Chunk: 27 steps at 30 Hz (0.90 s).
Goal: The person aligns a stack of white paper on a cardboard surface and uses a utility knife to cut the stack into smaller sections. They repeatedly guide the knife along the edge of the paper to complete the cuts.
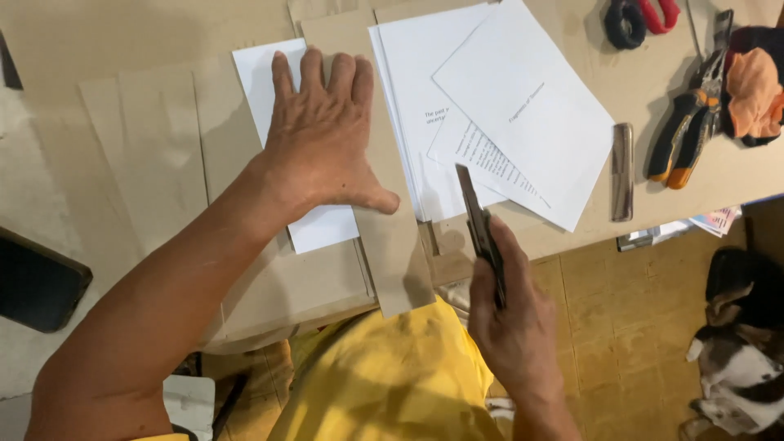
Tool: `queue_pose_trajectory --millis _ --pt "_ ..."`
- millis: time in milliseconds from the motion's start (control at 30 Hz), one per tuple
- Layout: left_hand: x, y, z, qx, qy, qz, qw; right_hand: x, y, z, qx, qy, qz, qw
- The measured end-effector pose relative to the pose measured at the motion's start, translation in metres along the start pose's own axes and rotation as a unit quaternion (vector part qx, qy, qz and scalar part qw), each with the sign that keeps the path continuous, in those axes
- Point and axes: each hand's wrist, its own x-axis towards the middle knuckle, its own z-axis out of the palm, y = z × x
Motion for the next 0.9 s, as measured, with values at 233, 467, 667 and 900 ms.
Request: queue_pose_trajectory --millis 233,467,667,900 --pt "-0.006 0.004 -0.021 -0.029 0.000 -0.011 1.000 0.086 -0.015 0.042 0.034 0.008 -0.138 0.990" --pt "-0.014 0.006 -0.042 -0.123 -0.072 0.010 0.990 0.137 -0.037 0.062 0.035 -0.046 -0.108 0.993" --pt "-0.016 0.007 -0.042 -0.126 -0.063 0.008 0.990 0.148 -0.048 0.066 0.023 -0.070 -0.098 0.992" --pt "-0.017 0.007 -0.039 -0.120 -0.056 0.016 0.991 0.151 -0.053 0.068 -0.008 -0.073 -0.105 0.992"
